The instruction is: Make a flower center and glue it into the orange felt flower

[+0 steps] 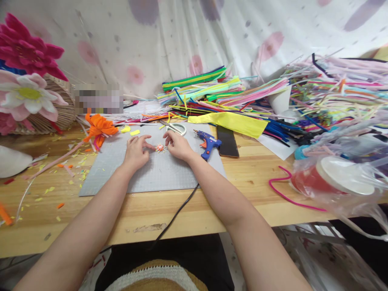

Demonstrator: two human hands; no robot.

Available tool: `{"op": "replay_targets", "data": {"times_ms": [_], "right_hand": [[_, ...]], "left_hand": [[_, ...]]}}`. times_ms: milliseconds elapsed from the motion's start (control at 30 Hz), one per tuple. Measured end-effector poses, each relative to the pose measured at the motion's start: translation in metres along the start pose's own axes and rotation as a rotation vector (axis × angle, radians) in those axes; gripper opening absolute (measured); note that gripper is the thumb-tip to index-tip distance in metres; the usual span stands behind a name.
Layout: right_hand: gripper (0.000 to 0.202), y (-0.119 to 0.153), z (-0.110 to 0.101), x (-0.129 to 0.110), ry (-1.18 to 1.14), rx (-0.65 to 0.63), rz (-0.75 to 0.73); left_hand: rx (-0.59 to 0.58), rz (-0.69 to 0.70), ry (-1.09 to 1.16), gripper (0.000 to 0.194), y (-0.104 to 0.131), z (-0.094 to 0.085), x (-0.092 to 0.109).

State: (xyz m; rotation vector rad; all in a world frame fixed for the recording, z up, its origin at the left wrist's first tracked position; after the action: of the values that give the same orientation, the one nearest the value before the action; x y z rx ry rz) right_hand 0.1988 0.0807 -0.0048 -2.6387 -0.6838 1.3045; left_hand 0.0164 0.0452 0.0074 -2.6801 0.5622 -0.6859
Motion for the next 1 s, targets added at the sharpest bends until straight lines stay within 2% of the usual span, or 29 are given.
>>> {"op": "replay_targets", "data": {"times_ms": [133, 333, 633, 767, 1000], "right_hand": [[0.04, 0.0011, -0.0012, -0.0034, -0.017, -0.014, 0.005], [0.04, 0.0023, -0.0002, -0.0078, -0.091, -0.126, 0.065], [0.037, 0.0027, 0.0023, -0.0055, -0.138, -0.13, 0.089], [0.038, 0.0025, 0.0022, -0.0054, -0.127, -0.133, 0.096], [0.038, 0.0031, 0.0, -0.0063, -0.112, -0.109, 0.12]], "left_hand": [[0.014, 0.001, -0.003, 0.058, 0.0002, -0.0014, 0.0021], [-0.006, 0.026, -0.004, 0.058, 0.0003, -0.0006, 0.0035], [0.021, 0.031, 0.001, 0.057, 0.0006, -0.0023, 0.0039], [-0.004, 0.052, 0.003, 0.057, 0.0007, -0.001, 0.0033], [-0.022, 0.01, -0.001, 0.059, -0.0001, 0.0006, 0.0002]]}}
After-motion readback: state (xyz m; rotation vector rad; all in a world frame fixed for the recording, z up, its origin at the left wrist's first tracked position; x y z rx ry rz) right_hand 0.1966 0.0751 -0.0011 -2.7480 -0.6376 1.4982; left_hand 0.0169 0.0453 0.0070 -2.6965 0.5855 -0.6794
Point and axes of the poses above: each hand's wrist, its own y-axis away from the middle knuckle, its own z-axis out of the palm, x = y × z, the point moved 1 cm from there along -y, towards the middle knuckle, and after that the axes turned 6 degrees about z, right-handed, at the moved point
